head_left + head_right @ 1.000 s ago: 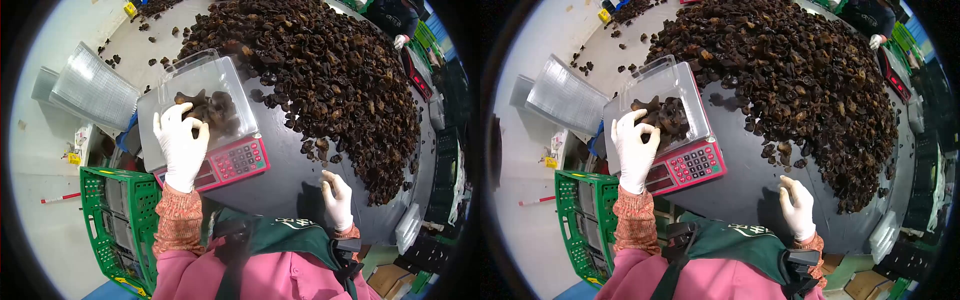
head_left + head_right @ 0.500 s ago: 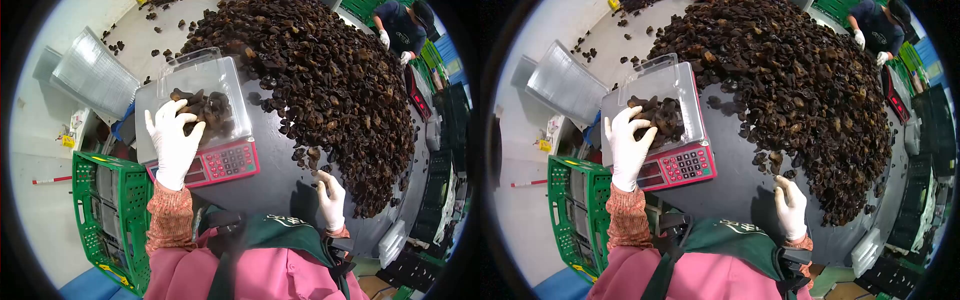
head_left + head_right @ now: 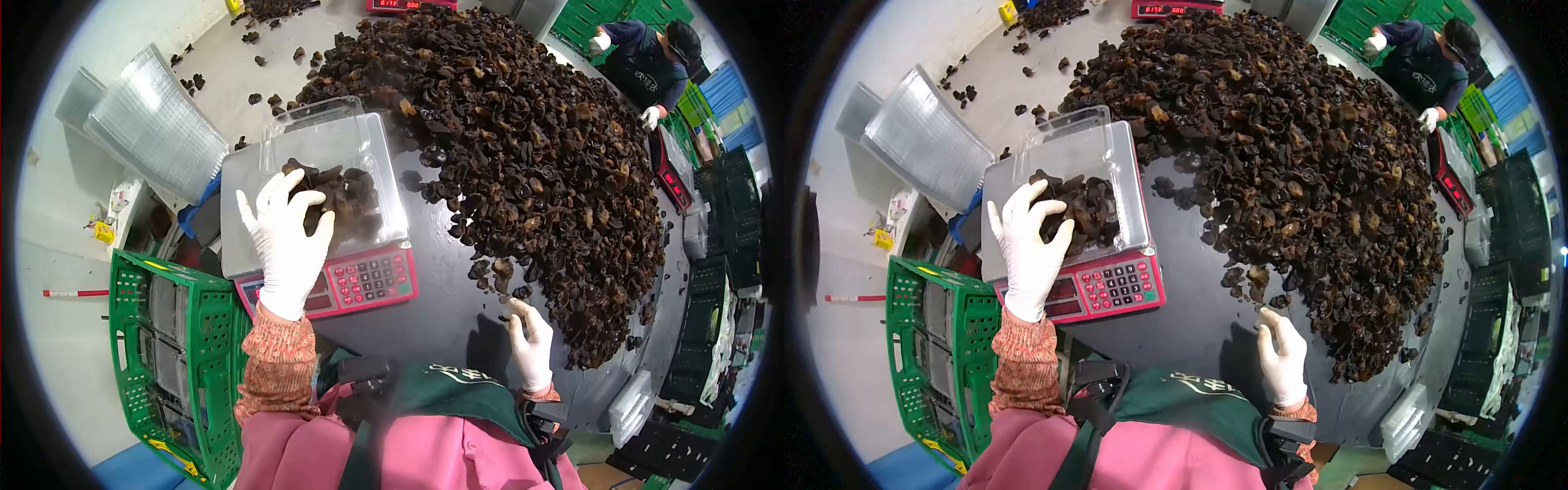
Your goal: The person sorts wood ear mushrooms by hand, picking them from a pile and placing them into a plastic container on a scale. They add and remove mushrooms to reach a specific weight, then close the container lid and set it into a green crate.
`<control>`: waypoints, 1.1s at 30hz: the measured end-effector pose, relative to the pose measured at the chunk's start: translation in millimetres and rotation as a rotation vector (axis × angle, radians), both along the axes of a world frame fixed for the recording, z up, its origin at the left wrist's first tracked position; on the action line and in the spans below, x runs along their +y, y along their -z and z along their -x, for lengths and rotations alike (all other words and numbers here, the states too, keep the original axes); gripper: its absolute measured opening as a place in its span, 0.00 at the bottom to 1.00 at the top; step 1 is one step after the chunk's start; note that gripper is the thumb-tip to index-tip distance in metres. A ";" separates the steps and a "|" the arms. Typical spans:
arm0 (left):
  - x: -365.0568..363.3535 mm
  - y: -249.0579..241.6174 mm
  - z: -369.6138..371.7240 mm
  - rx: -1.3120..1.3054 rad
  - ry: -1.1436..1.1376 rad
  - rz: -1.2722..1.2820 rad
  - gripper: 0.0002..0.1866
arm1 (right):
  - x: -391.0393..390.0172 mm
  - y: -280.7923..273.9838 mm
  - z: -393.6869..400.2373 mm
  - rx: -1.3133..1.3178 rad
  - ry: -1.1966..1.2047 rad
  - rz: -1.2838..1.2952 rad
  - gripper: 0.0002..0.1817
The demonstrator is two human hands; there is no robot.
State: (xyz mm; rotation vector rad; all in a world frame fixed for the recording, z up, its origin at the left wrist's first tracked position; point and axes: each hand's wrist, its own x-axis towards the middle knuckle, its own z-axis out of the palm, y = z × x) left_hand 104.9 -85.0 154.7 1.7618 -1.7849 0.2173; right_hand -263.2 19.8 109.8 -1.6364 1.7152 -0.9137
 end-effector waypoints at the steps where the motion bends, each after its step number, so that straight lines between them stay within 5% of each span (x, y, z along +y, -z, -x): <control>1: -0.1 0.2 0.0 0.002 0.002 0.004 0.11 | 0.0 0.7 1.2 -0.002 -0.006 -0.005 0.13; 33: -8.3 21.3 -6.2 0.077 0.001 0.187 0.10 | 17.3 25.3 10.7 0.009 0.027 -0.031 0.13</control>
